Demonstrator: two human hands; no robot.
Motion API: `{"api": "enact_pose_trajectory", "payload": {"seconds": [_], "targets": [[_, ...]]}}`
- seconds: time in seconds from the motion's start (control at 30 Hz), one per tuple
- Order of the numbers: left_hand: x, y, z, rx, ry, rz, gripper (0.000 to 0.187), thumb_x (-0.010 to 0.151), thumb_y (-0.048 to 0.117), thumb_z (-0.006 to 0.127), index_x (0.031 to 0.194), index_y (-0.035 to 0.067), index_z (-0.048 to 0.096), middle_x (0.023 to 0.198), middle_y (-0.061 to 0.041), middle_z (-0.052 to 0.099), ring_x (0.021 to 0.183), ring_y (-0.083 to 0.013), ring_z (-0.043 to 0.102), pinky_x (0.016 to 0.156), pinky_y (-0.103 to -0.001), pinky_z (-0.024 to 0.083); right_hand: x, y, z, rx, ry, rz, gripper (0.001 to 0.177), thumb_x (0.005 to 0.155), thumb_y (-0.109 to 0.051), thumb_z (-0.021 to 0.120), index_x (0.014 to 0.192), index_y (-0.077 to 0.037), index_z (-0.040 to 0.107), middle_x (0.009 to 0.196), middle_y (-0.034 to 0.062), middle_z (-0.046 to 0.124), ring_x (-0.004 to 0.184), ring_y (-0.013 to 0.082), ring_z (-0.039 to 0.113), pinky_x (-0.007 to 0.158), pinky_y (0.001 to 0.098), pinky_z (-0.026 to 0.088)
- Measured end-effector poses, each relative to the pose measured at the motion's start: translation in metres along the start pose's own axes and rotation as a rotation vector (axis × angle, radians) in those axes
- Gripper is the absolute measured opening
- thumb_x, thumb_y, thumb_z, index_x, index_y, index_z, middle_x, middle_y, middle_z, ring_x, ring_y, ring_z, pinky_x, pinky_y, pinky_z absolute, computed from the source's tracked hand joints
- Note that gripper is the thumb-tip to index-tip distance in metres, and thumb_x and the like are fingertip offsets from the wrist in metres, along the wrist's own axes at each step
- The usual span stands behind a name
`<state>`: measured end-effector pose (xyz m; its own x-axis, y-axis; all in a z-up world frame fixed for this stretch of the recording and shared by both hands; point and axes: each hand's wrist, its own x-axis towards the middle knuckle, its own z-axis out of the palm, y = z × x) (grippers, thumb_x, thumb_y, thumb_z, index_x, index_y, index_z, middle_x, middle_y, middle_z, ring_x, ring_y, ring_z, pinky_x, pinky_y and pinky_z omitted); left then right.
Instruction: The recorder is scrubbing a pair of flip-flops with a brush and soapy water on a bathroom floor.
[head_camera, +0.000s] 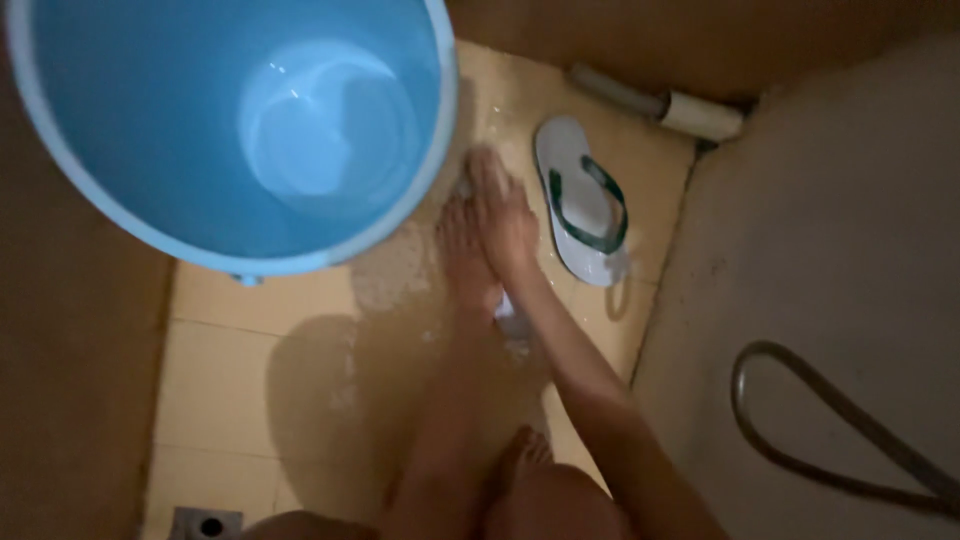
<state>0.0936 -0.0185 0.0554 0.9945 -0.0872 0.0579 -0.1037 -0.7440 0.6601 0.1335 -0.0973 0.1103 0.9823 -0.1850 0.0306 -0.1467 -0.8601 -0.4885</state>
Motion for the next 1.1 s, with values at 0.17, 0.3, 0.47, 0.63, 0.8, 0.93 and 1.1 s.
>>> {"api": "enact_pose_trajectory", "payload": {"seconds": [0.17, 0.3, 0.47, 0.63, 0.8, 0.93, 1.1], "targets": [[0.004, -0.004, -0.004, -0.064, 0.055, 0.004, 0.060, 0.103, 0.023, 0.046, 0.155, -0.007, 0.040, 0.166, -0.025, 0.033, 0.155, -0.0441, 0.029, 0.127, -0.058, 0.021, -0.041, 0.025, -0.013, -0.219, 0.041, -0.277, 0.054, 0.104, -0.013, 0.055, 0.156, -0.008, 0.044, 0.155, 0.0156, 0.051, 0.124, 0.0412, 0.061, 0.093, 0.0461, 0.054], [-0.016, 0.004, -0.005, -0.129, 0.028, 0.005, 0.055, 0.106, 0.018, 0.043, 0.155, -0.007, 0.042, 0.167, -0.025, 0.034, 0.157, -0.0443, 0.030, 0.128, -0.057, 0.021, 0.016, 0.001, -0.027, -0.205, 0.037, -0.306, 0.053, 0.106, -0.012, 0.049, 0.159, -0.011, 0.043, 0.156, 0.0153, 0.052, 0.126, 0.0400, 0.062, 0.104, 0.0425, 0.054], [0.008, 0.007, -0.007, -0.109, 0.071, 0.038, 0.057, 0.103, 0.021, 0.047, 0.152, -0.008, 0.043, 0.165, -0.024, 0.036, 0.155, -0.0413, 0.032, 0.127, -0.056, 0.023, -0.025, 0.001, -0.031, -0.038, -0.051, -0.086, 0.049, 0.110, -0.017, 0.049, 0.159, -0.011, 0.044, 0.153, 0.0174, 0.051, 0.120, 0.0412, 0.062, 0.098, 0.0468, 0.052], [-0.010, 0.000, -0.001, -0.128, 0.021, 0.067, 0.056, 0.102, 0.020, 0.047, 0.150, -0.008, 0.045, 0.163, -0.026, 0.037, 0.153, -0.0417, 0.034, 0.126, -0.055, 0.024, -0.003, 0.014, -0.011, -0.241, 0.091, -0.295, 0.048, 0.106, -0.015, 0.054, 0.154, -0.009, 0.050, 0.152, 0.0162, 0.055, 0.115, 0.0400, 0.064, 0.094, 0.0456, 0.056], [-0.009, -0.003, 0.004, -0.015, 0.185, 0.108, 0.050, 0.108, 0.020, 0.049, 0.153, -0.003, 0.045, 0.164, -0.020, 0.041, 0.156, -0.0370, 0.038, 0.131, -0.053, 0.028, -0.026, 0.014, -0.022, -0.111, 0.097, -0.279, 0.052, 0.106, -0.020, 0.059, 0.155, -0.013, 0.045, 0.144, 0.0211, 0.061, 0.114, 0.0409, 0.062, 0.094, 0.0460, 0.056], [0.000, 0.005, -0.018, -0.100, 0.082, 0.097, 0.060, 0.098, 0.020, 0.054, 0.152, -0.005, 0.046, 0.161, -0.022, 0.042, 0.151, -0.0415, 0.037, 0.124, -0.057, 0.027, -0.047, 0.036, -0.052, -0.134, -0.120, 0.217, 0.067, 0.094, -0.034, 0.068, 0.153, -0.016, 0.043, 0.123, 0.0233, 0.066, 0.096, 0.0452, 0.066, 0.077, 0.0525, 0.055], [0.001, 0.016, -0.027, -0.086, 0.118, 0.115, 0.058, 0.088, 0.018, 0.058, 0.140, -0.008, 0.057, 0.157, -0.024, 0.043, 0.148, -0.0428, 0.039, 0.123, -0.057, 0.031, -0.034, 0.096, -0.040, -0.244, -0.053, 0.316, 0.062, 0.095, -0.042, 0.074, 0.139, -0.008, 0.046, 0.110, 0.0246, 0.070, 0.084, 0.0459, 0.069, 0.069, 0.0556, 0.055]]}}
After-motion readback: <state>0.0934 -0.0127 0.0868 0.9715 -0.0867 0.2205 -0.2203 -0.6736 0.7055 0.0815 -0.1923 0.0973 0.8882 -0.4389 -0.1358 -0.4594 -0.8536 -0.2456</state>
